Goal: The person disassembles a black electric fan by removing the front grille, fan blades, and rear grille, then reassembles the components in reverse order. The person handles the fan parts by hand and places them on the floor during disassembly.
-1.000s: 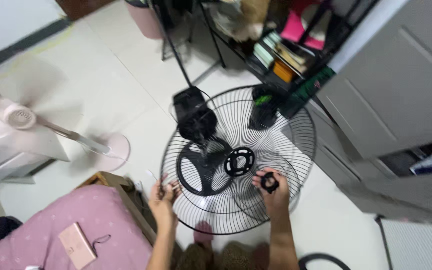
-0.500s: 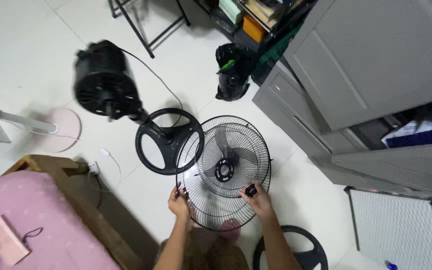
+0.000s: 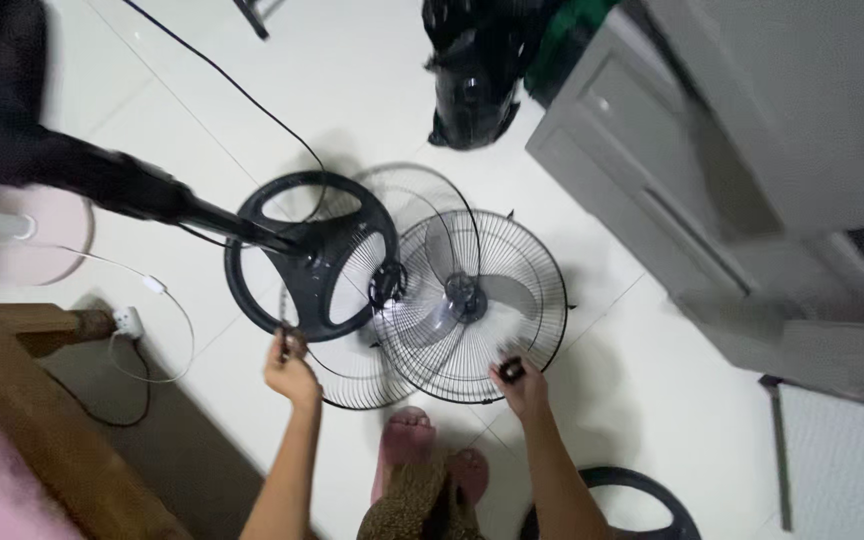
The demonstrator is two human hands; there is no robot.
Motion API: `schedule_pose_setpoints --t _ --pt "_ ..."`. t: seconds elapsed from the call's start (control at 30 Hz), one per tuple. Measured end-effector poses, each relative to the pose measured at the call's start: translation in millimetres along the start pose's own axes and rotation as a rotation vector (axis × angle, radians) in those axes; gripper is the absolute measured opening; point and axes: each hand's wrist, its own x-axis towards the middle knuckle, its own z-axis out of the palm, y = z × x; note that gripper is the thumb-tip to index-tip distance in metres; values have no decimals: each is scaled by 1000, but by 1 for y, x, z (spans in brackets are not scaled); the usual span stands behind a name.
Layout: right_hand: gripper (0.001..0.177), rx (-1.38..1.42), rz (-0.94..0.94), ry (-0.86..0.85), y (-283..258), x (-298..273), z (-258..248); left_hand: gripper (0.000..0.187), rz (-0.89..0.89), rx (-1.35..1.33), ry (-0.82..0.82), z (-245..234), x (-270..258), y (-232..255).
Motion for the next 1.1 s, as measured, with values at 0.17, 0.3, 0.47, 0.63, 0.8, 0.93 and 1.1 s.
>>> schedule_pose_setpoints --t 0.17,0.3,0.47,0.63,0.8,0.93,1.1 --pt "34 193 84 -457 21 73 -29 28 -30 -220 -79 0 20 7" --pt "57 -120 9 219 31 96 -40 25 -187 -165 -51 4 22 -3" --pt "71 -469 -100 392 13 108 -32 22 -282 -180 -128 23 18 -55" --pt "79 -523 -398 599 -13 97 -48 35 -673 -328 -160 61 -16 -111" --pt "79 -861 -431 919 -37 70 -71 27 -763 -233 -261 88 -69 -137" --pt "80 -693 -389 782 -43 59 -72 31 -720 -154 -283 91 -79 -139" --pt "77 -323 -389 225 -35 47 -54 37 -716 -45 -415 95 -63 -136"
